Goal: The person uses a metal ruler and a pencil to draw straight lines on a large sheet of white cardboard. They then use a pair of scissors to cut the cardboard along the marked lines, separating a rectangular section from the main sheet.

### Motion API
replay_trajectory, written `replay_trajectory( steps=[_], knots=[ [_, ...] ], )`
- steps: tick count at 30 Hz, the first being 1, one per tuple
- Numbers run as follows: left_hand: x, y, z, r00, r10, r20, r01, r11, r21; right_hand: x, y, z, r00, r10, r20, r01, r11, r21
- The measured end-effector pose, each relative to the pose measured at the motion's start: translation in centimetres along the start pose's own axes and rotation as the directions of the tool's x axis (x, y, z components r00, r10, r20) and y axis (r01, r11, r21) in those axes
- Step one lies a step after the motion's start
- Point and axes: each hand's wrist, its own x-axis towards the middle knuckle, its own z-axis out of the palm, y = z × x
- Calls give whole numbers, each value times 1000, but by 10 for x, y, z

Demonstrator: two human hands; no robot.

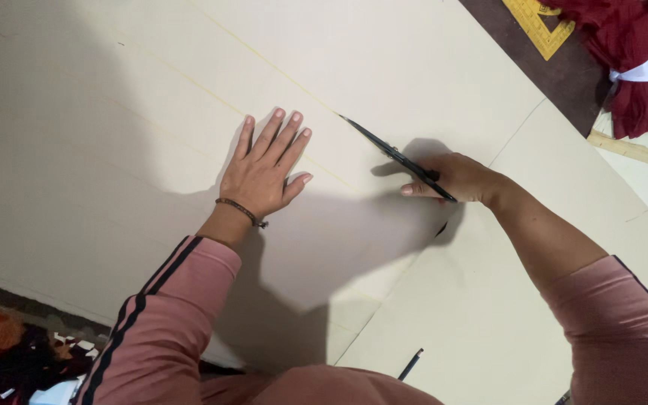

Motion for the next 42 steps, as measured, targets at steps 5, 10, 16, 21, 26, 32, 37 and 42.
replay_trajectory(
  steps=[5, 10, 16, 21, 26, 32, 37, 42],
  knots=[
    [4, -1, 1, 1000, 5, 13, -5, 1000, 10, 6, -17, -8, 1000, 0, -11, 1, 999, 38],
    [4, -3, 3, 1000, 22, 19, -23, 1000, 10, 9, -19, -8, 999, -4, -36, 7, 997, 81],
    [4, -2, 0, 999, 31, 16, -31, 999, 19, 6, -39, -20, 999, -5, -44, 6, 1000, 27],
    [3, -3, -1, 999, 42, -11, -41, 999, 25, 8, -55, -19, 1000, 1, -27, 1, 997, 74],
    [4, -2, 0, 996, 59, -62, -58, 998, 18, 27, -57, -16, 999, -22, -49, 26, 996, 86],
    [3, -4, 1, 993, 81, -84, -78, 996, 34, 59, -33, -8, 995, -48, -83, 61, 986, 154],
    [3, -5, 3, 992, 88, -94, -84, 996, 42, 63, -44, -11, 994, -63, -94, 74, 990, 119],
    [2, -3, 3, 990, 87, -115, -79, 995, 67, 67, -54, -14, 989, -105, -107, 117, 986, 119]
  ],
)
